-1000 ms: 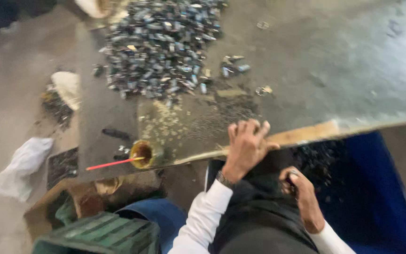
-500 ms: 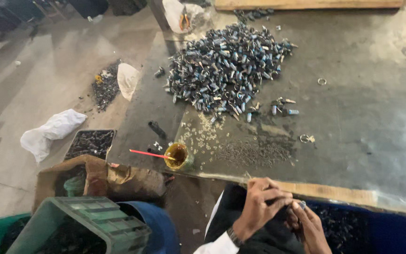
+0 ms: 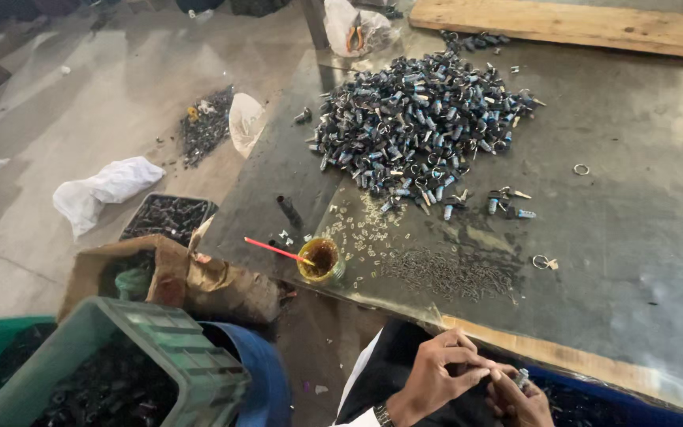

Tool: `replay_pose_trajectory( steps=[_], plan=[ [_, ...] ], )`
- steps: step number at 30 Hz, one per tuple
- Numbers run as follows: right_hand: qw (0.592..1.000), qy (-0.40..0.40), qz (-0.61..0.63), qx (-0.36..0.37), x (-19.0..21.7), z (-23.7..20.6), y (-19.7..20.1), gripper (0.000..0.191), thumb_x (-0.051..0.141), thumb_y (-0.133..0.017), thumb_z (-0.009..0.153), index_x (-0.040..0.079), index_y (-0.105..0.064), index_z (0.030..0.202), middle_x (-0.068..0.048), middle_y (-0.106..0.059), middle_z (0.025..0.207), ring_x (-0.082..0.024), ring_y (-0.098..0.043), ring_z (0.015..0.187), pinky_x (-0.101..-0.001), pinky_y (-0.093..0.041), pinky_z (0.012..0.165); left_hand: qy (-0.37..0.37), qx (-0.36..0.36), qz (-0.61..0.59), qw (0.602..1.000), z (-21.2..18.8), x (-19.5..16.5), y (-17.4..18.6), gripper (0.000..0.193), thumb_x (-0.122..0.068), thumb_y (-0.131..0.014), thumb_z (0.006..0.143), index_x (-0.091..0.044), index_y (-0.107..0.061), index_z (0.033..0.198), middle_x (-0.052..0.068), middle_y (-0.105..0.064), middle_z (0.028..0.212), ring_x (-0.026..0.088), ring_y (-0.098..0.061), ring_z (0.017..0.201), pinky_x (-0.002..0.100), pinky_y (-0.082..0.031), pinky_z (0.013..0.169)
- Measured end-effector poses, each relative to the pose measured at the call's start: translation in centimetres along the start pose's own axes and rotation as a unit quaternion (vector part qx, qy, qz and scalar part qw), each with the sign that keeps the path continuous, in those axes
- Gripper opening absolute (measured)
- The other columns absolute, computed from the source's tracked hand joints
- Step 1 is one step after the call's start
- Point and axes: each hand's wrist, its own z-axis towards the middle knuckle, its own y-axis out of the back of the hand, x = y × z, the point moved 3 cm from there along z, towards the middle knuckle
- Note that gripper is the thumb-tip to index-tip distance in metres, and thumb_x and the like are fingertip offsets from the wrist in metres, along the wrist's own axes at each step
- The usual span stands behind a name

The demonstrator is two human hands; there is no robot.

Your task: The person sits at a workbench and assembles small metal components. They hold a part in one hand, dip a red-handled brush into a jar of yellowish adhesive, apply the adhesive to the part, press a second metal piece onto it, and set the finished assembly aside before picking up the next part.

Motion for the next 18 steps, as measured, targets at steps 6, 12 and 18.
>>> replay_pose_trajectory(
  steps=[6,12,18],
  plan=[
    [0.960,0.144,-0.217,-0.101,0.9,-0.7,-0.3,0.019,0.012,-0.078,0.091,0.000,-0.082,0.105,-0.006,-0.064,0.069,-0.011,-0.052,0.056,-0.0243,-0.036,0.052,-0.015,-0.008,0.044,0.999,-0.4,-0.7,1.3,0.014,-0.005,-0.079,0.090,-0.009,-0.077,0.103,0.004,-0.065,0.099,0.017,-0.067,0.090,0.029,-0.055,0.077],
    [0.877,0.373,-0.304,0.010,2.8,0.7,-1.3,0.019,0.014,-0.076,0.088,0.005,-0.078,0.104,0.002,-0.073,0.082,-0.004,-0.060,0.070,-0.0179,-0.047,0.066,0.041,-0.028,0.013,0.999,-0.1,-0.4,1.5,0.012,-0.015,-0.073,0.100,-0.005,-0.070,0.105,0.004,-0.066,0.098,0.016,-0.066,0.079,0.029,-0.054,0.072],
    [0.709,0.351,-0.570,-0.222,6.3,1.5,0.8,0.022,0.034,-0.073,0.097,0.013,-0.075,0.103,-0.012,-0.072,0.078,-0.025,-0.072,0.075,-0.0364,-0.054,0.070,0.044,-0.087,0.019,0.995,-0.3,0.5,2.3,0.017,-0.017,-0.069,0.101,-0.001,-0.065,0.100,0.007,-0.063,0.091,0.017,-0.061,0.072,0.030,-0.050,0.066]
  ],
)
